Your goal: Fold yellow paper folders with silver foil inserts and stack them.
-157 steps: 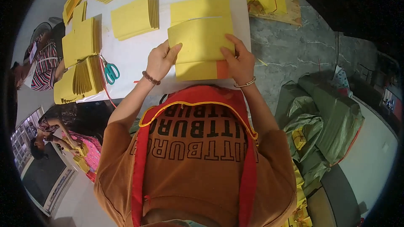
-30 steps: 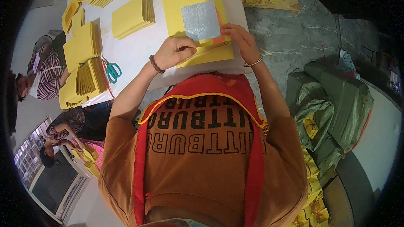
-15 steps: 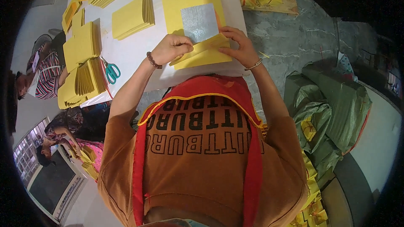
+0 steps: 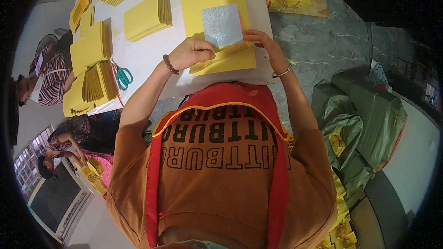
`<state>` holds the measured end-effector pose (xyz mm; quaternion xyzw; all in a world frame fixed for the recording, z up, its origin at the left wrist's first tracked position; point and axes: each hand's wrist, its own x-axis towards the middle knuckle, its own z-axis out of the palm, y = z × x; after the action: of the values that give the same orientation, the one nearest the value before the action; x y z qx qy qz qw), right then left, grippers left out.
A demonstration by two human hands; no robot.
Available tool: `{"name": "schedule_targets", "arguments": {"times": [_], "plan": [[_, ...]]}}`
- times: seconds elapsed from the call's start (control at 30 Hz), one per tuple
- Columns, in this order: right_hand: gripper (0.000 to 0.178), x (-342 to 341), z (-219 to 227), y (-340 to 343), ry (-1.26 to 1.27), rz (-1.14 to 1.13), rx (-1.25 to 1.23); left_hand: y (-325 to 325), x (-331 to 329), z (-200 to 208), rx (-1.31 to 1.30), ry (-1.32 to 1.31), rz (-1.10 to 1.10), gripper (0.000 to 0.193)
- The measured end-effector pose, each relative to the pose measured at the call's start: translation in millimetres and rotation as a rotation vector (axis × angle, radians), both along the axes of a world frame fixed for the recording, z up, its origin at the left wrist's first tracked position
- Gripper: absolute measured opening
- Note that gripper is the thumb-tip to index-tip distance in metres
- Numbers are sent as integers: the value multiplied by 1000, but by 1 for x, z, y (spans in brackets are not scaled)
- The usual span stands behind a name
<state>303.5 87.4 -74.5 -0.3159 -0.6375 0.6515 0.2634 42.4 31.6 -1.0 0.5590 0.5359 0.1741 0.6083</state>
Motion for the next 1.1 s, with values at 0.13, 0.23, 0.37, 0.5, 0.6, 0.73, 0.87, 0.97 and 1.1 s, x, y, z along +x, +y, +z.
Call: {"name": "schedule_targets", "arguments": {"times": [0.13, 0.23, 0.37, 0.5, 0.6, 0.73, 0.87, 0.97, 1.1], "plan": [[47, -1, 2, 0, -34, -2, 31, -1, 1, -1, 32, 11, -15, 18], [46, 0, -1, 1, -25, 9, 33, 1, 1, 0, 32, 6, -31, 18], [37, 1, 5, 1, 36, 14, -9, 4, -1, -1, 12, 7, -79, 18], [28, 1, 5, 2, 58, 40, 86, 5, -1, -4, 11, 23, -101, 18], [27, -2, 13, -1, 27, 28, 70, 3, -1, -4, 33, -7, -58, 18], [28, -6, 6, -2, -95, -21, 264, -6, -2, -2, 139, 18, -65, 23], [25, -10, -3, -9, -65, -86, 293, -22, -17, 14, 563, 147, -220, 46], [29, -14, -6, -12, 3, -130, 226, -32, -28, 1, 761, 257, -155, 50], [27, -12, -2, -9, -12, -164, 266, -32, -25, -21, 959, 671, -11, 48]]}}
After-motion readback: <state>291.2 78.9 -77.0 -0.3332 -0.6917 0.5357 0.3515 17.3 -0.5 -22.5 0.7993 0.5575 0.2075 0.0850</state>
